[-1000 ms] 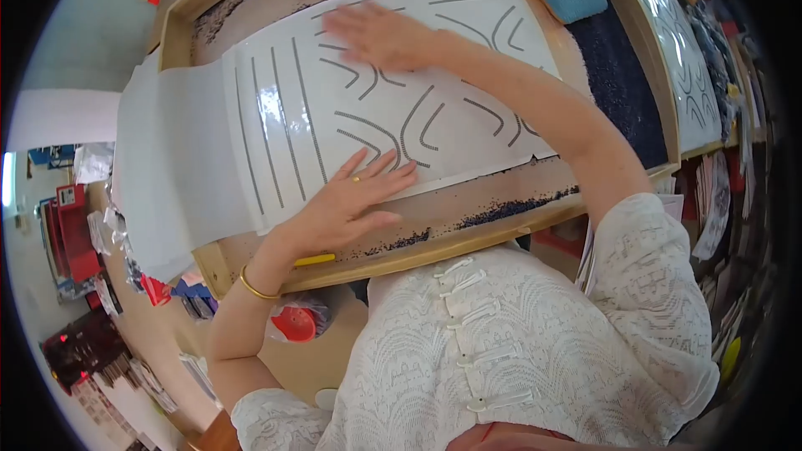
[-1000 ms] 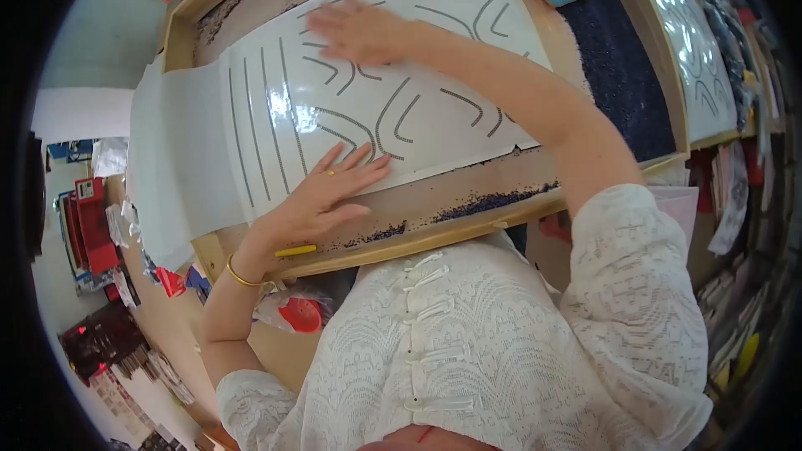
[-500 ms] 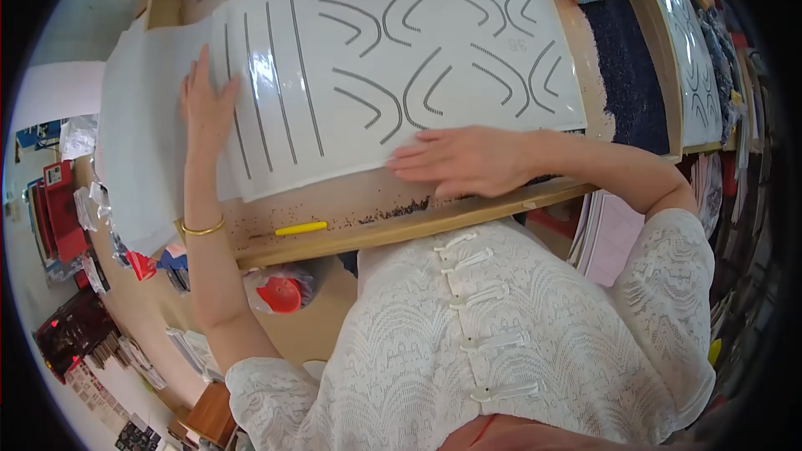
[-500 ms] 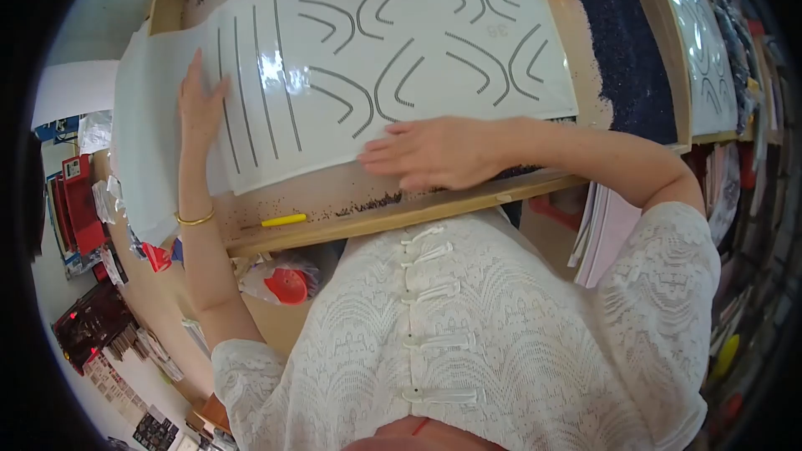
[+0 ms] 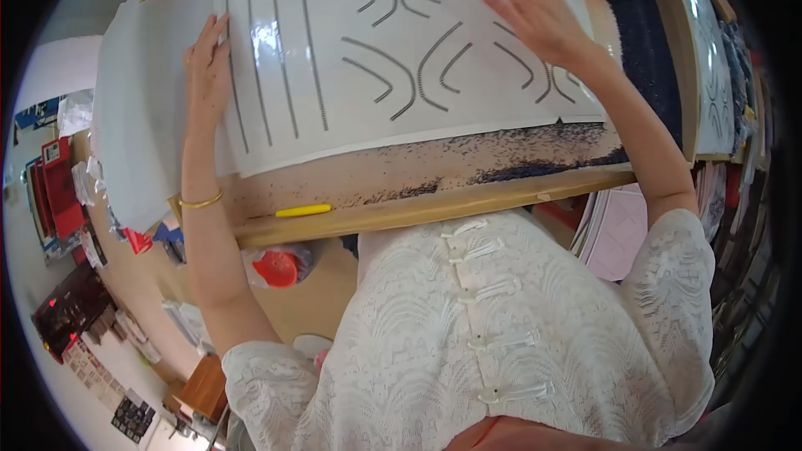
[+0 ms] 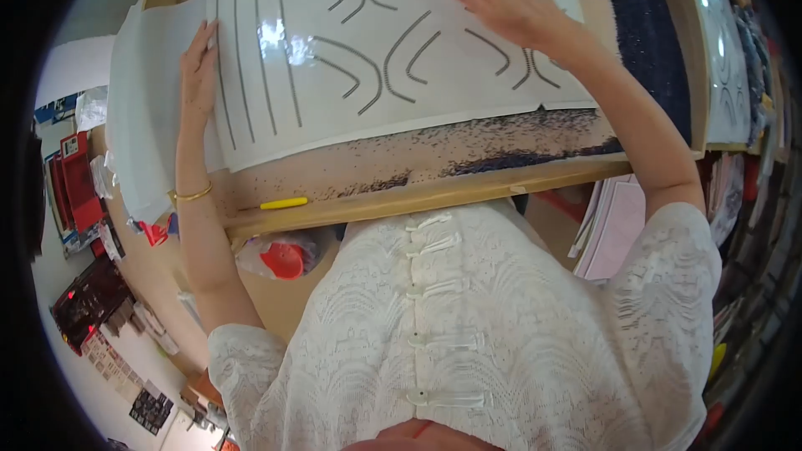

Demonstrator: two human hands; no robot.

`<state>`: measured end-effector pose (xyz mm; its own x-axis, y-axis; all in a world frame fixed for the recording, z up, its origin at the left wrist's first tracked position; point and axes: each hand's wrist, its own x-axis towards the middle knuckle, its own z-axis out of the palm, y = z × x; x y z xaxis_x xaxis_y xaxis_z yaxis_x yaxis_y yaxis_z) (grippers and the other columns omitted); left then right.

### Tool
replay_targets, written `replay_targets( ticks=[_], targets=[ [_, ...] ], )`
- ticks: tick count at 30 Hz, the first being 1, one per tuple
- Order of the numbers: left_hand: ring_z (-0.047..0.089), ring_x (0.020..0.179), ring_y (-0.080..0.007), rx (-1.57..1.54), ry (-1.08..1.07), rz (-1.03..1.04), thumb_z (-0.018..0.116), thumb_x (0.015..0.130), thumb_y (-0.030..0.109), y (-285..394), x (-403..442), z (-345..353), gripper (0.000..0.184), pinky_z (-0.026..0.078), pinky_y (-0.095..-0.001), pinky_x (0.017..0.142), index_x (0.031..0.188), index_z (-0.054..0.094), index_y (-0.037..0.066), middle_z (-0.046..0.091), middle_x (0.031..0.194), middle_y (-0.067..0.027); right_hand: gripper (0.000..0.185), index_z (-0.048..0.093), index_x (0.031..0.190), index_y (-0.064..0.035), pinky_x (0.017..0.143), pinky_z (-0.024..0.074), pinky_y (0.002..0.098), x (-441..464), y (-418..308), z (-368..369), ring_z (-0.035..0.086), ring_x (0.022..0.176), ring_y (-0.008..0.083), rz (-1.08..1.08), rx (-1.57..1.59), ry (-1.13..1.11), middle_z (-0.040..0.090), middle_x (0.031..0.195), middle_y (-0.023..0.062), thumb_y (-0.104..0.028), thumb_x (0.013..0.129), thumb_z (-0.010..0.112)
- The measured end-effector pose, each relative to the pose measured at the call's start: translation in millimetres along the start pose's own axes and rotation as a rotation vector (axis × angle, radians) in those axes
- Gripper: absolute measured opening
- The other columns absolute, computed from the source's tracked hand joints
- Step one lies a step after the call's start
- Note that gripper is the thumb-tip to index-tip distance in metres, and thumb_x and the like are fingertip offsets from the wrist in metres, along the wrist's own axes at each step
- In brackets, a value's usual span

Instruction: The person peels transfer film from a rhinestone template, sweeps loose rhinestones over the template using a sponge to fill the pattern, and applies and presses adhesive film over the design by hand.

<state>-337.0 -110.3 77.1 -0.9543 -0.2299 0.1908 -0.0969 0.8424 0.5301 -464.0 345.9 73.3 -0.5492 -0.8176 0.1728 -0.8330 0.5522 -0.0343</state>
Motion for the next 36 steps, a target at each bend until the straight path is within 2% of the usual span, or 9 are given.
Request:
replay_targets(
  ticks=[3,6,10,16,19,28,29,33,36],
  targets=[
    [0.051,0.089,-0.0202,0.071,0.037,0.081,0.053,0.093,0.002,-33,13,12,0.052,0.046,-0.0309,0.09,0.145,0.056,0.006,0.065,0.133,-0.017,0.058,0.026,0.163,-0.0273,0.127,0.0068,0.052,-5,8,23,0.015,0.157,0.022,-0.058,0.022,0.076,0.019,0.171,-0.0014,-0.04,0.109,0.042],
    [0.052,0.112,-0.026,-0.014,-0.077,-0.228,0.052,0.095,0.004,0,11,-1,0.05,0.041,-0.036,0.104,0.146,0.055,0.009,0.056,0.143,-0.0173,0.055,0.033,0.16,-0.0241,0.126,0.0148,0.0509,-4,4,18,0.024,0.155,0.0241,-0.007,-0.102,0.047,0.028,0.168,-0.0016,-0.043,0.109,0.041],
    [0.056,0.082,-0.0109,-0.316,-0.075,-0.18,0.052,0.096,0.004,40,7,-27,0.055,0.047,-0.0256,0.089,0.151,0.048,0.004,0.054,0.147,-0.0136,0.057,0.026,0.162,-0.0286,0.125,0.0081,0.0604,-6,1,17,0.017,0.157,0.0215,0.037,-0.073,-0.007,0.02,0.17,-0.0038,-0.046,0.109,0.039],
    [0.058,0.1,-0.011,-0.334,-0.193,-0.05,0.057,0.096,0.006,81,13,-69,0.064,0.045,-0.0251,0.091,0.157,0.039,0.006,0.045,0.157,-0.0132,0.058,0.025,0.163,-0.029,0.124,0.0072,0.0621,-6,0,17,0.017,0.157,0.0214,0.05,-0.066,-0.013,0.019,0.17,-0.0041,-0.047,0.109,0.037],
    [0.034,0.15,-0.0242,-0.066,-0.313,0.025,0.063,0.093,0.006,95,16,-84,0.073,0.024,-0.0331,0.122,0.159,0.032,0.004,0.038,0.163,-0.0129,0.057,0.026,0.162,-0.0283,0.124,0.0066,0.0636,-6,1,18,0.015,0.157,0.0214,0.055,-0.078,-0.018,0.019,0.17,-0.0038,-0.046,0.109,0.037],
    [0.058,0.117,-0.021,-0.28,-0.347,0.125,0.067,0.088,0.01,227,55,-105,0.069,0.041,-0.0266,0.104,0.15,0.042,-0.007,0.06,0.137,-0.0146,0.059,0.028,0.162,-0.0209,0.122,0.0006,0.0659,8,0,21,0.01,0.158,0.0259,0.274,0.337,-0.123,0.02,0.171,0.0046,-0.049,0.11,0.027],
    [0.045,0.143,-0.0202,-0.148,-0.325,0.231,0.069,0.088,0.008,240,67,-111,0.073,0.037,-0.0305,0.115,0.155,0.04,0.0,0.041,0.158,-0.0197,0.061,0.027,0.163,-0.02,0.123,-0.0015,0.0625,14,-9,12,0.007,0.159,0.0262,0.326,0.441,-0.122,0.018,0.171,0.005,-0.051,0.11,0.026],
    [0.064,0.111,-0.02,-0.135,-0.488,0.142,0.065,0.088,0.018,313,104,-119,0.038,0.054,-0.0334,0.095,0.114,0.068,-0.009,0.065,0.123,-0.0188,0.08,0.018,0.165,-0.0187,0.122,-0.0002,0.0644,38,-37,-10,0.003,0.159,0.0298,0.408,1.026,0.077,0.009,0.172,0.0093,-0.069,0.103,0.025],
    [0.051,0.134,-0.0212,-0.464,-0.539,-0.1,0.063,0.09,0.013,360,117,-149,0.054,0.045,-0.0332,0.108,0.141,0.049,0.0,0.048,0.148,-0.018,0.082,0.013,0.165,-0.0204,0.123,0.0003,0.0624,47,-41,-48,0.0,0.159,0.0327,0.37,1.227,0.282,0.003,0.172,0.0114,-0.07,0.102,0.025]
  ],
)
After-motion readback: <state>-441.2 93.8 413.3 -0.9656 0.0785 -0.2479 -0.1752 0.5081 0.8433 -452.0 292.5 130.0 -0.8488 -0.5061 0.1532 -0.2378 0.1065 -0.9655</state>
